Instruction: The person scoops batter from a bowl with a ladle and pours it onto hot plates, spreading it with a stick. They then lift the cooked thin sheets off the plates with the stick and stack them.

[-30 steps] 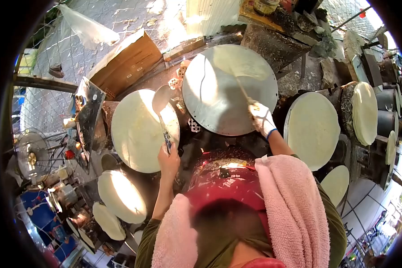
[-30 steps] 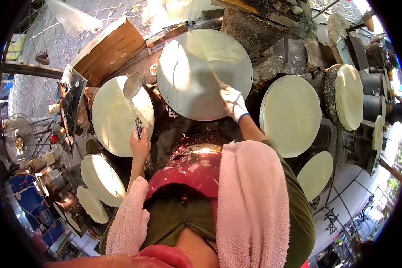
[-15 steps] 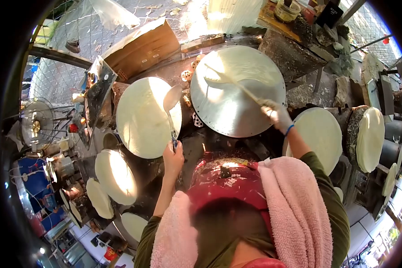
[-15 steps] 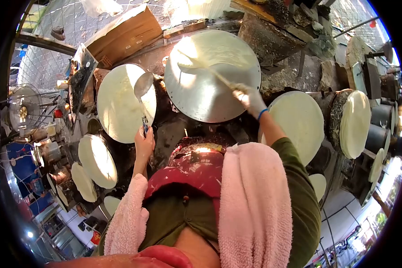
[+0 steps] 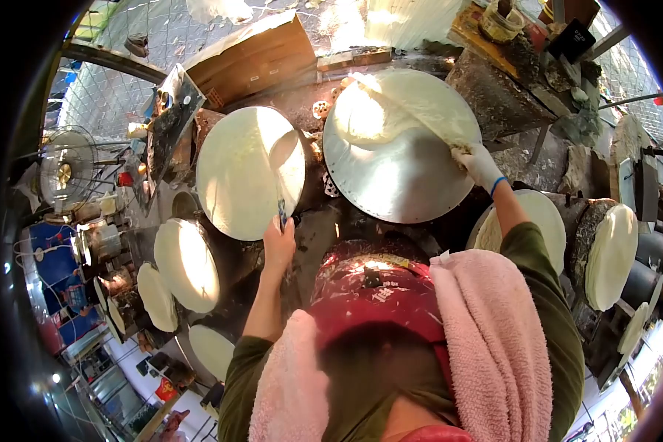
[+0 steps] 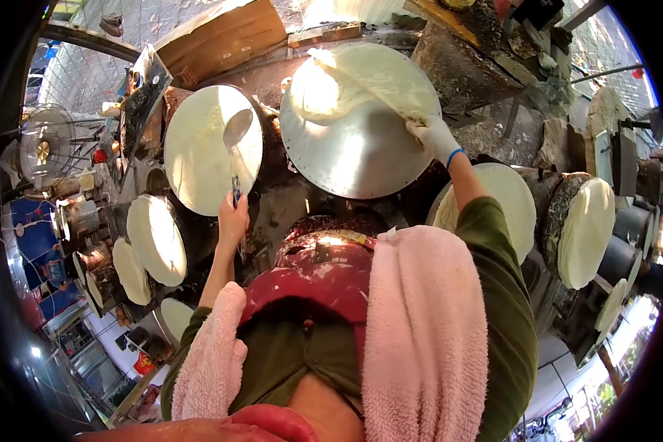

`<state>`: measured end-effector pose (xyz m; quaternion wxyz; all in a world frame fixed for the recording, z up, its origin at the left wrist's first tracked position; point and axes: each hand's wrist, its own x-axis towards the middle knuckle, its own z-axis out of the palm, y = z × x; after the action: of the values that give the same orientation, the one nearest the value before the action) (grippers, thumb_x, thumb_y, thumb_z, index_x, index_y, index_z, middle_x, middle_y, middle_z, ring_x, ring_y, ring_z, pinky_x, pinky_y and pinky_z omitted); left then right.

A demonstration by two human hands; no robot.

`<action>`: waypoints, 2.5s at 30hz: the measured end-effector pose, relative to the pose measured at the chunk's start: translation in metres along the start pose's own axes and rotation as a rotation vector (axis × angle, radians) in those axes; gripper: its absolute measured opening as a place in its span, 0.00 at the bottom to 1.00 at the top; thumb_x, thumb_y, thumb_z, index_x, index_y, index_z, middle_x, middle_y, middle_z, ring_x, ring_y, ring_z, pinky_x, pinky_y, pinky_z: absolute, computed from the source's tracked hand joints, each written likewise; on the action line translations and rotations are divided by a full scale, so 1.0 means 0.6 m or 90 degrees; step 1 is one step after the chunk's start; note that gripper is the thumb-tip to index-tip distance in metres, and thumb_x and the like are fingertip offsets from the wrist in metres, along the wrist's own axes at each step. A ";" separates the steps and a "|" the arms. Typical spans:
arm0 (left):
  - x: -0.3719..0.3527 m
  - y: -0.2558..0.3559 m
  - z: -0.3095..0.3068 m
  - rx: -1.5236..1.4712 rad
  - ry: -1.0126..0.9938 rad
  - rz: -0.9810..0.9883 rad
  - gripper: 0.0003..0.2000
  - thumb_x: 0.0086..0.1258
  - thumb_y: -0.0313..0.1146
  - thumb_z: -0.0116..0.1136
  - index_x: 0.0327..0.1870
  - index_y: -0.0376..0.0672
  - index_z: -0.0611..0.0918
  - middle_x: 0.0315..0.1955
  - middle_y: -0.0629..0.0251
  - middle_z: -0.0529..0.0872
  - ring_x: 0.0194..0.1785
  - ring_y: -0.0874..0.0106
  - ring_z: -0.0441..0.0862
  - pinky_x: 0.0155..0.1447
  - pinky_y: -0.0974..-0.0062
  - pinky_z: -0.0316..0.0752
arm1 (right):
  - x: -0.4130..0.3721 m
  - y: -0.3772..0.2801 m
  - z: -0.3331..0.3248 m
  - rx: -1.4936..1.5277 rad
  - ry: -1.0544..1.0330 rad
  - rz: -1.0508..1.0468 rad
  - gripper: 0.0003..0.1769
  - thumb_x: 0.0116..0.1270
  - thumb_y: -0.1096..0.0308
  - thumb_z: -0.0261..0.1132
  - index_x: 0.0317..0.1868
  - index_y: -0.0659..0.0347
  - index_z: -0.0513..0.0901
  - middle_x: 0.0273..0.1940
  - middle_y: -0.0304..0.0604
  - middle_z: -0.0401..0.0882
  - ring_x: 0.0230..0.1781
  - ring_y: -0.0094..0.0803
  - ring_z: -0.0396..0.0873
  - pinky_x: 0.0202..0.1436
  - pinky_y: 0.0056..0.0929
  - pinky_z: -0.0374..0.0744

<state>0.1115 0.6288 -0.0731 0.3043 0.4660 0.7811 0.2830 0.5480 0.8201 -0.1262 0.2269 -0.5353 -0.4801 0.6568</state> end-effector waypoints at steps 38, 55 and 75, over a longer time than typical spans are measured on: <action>0.040 -0.031 -0.177 -0.238 -0.182 0.097 0.09 0.72 0.32 0.53 0.42 0.34 0.77 0.20 0.74 0.73 0.22 0.84 0.68 0.25 0.81 0.63 | -0.013 0.037 0.596 0.005 0.444 0.192 0.28 0.71 0.41 0.49 0.53 0.57 0.78 0.38 0.55 0.80 0.41 0.50 0.78 0.48 0.37 0.75; -0.058 -0.055 -0.214 -0.358 -0.161 -0.055 0.04 0.73 0.29 0.49 0.39 0.39 0.74 0.19 0.77 0.70 0.18 0.89 0.64 0.19 0.89 0.60 | -0.167 0.086 0.422 -0.300 0.544 0.283 0.32 0.70 0.36 0.42 0.54 0.55 0.75 0.42 0.64 0.80 0.45 0.60 0.79 0.48 0.52 0.76; -0.185 0.080 -0.095 -0.266 -0.085 -0.052 0.04 0.74 0.29 0.47 0.38 0.38 0.71 0.17 0.73 0.67 0.12 0.83 0.62 0.15 0.83 0.55 | -0.285 0.138 0.284 -0.402 0.429 0.190 0.20 0.70 0.51 0.49 0.40 0.62 0.75 0.34 0.65 0.80 0.38 0.63 0.78 0.43 0.53 0.76</action>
<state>0.1382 0.5394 0.0222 0.4562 0.3785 0.7021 0.3944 0.4641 0.5790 -0.1216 0.0997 -0.8238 -0.4737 0.2948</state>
